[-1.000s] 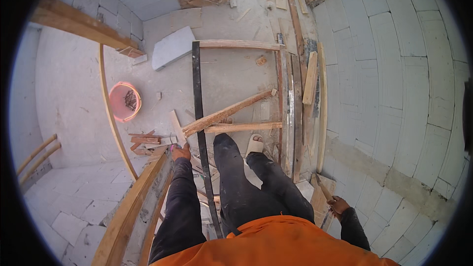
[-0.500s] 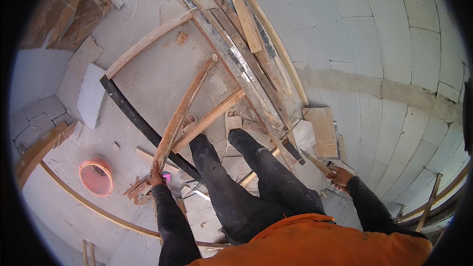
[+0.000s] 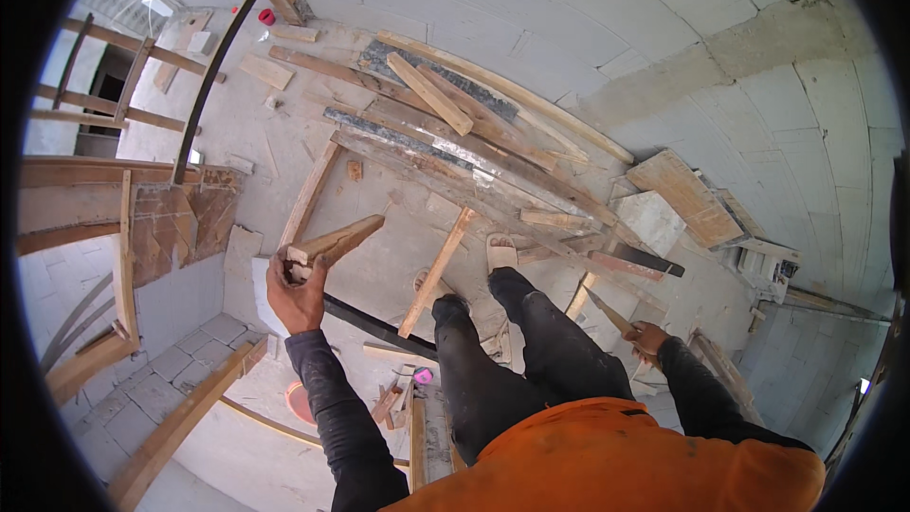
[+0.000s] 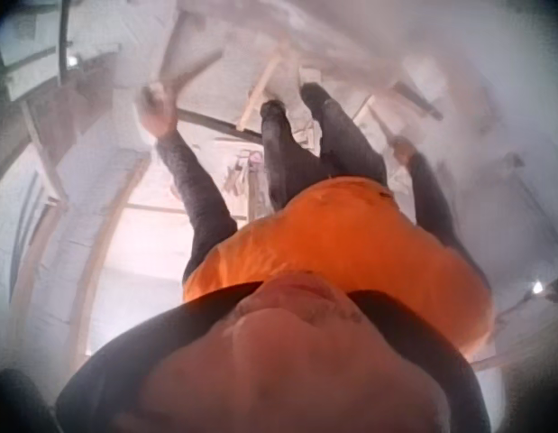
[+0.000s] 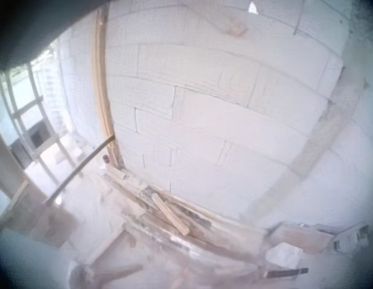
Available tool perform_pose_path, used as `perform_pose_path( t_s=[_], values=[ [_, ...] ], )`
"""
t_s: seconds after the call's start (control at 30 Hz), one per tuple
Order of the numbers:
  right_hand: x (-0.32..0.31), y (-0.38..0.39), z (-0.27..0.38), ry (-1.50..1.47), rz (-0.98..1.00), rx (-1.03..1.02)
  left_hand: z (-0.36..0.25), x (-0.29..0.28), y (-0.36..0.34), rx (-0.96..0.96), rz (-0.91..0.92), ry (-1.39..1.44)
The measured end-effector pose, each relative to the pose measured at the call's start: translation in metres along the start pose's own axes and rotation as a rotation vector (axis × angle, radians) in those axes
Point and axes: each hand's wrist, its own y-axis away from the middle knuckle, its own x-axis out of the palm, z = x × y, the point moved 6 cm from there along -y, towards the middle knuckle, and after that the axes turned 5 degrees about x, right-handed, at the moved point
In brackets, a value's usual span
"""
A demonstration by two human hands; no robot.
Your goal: The person saws a piece of wood with a hand saw, then uses a small axe and a hammer to shape and fit a wooden piece into a frame.
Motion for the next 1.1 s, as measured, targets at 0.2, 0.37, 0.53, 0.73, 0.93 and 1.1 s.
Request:
perform_pose_path(
  t_s=[0.2, 0.37, 0.53, 0.73, 0.93, 1.1],
  values=[
    [-0.01, -0.045, -0.051, -0.244, 0.041, -0.029, -0.295, 0.042, -0.098, 0.394, 0.498, -0.148],
    [-0.007, -0.077, -0.108, -0.436, 0.091, -0.044, -0.434, 0.085, -0.129, 0.489, 0.646, -0.12],
    [0.005, -0.078, -0.144, -0.653, 0.118, 0.017, -0.465, 0.157, -0.163, 0.564, 0.696, -0.004],
    [0.029, -0.093, -0.162, -0.74, 0.172, 0.021, -0.449, 0.297, -0.225, 0.618, 0.659, -0.11],
    [0.04, -0.109, -0.184, -0.689, 0.242, 0.1, -0.41, 0.322, -0.239, 0.502, 0.325, -0.501],
    [0.039, -0.142, -0.185, -0.689, 0.304, 0.196, -0.263, 0.303, -0.086, 0.052, 0.644, -0.015]
  ],
)
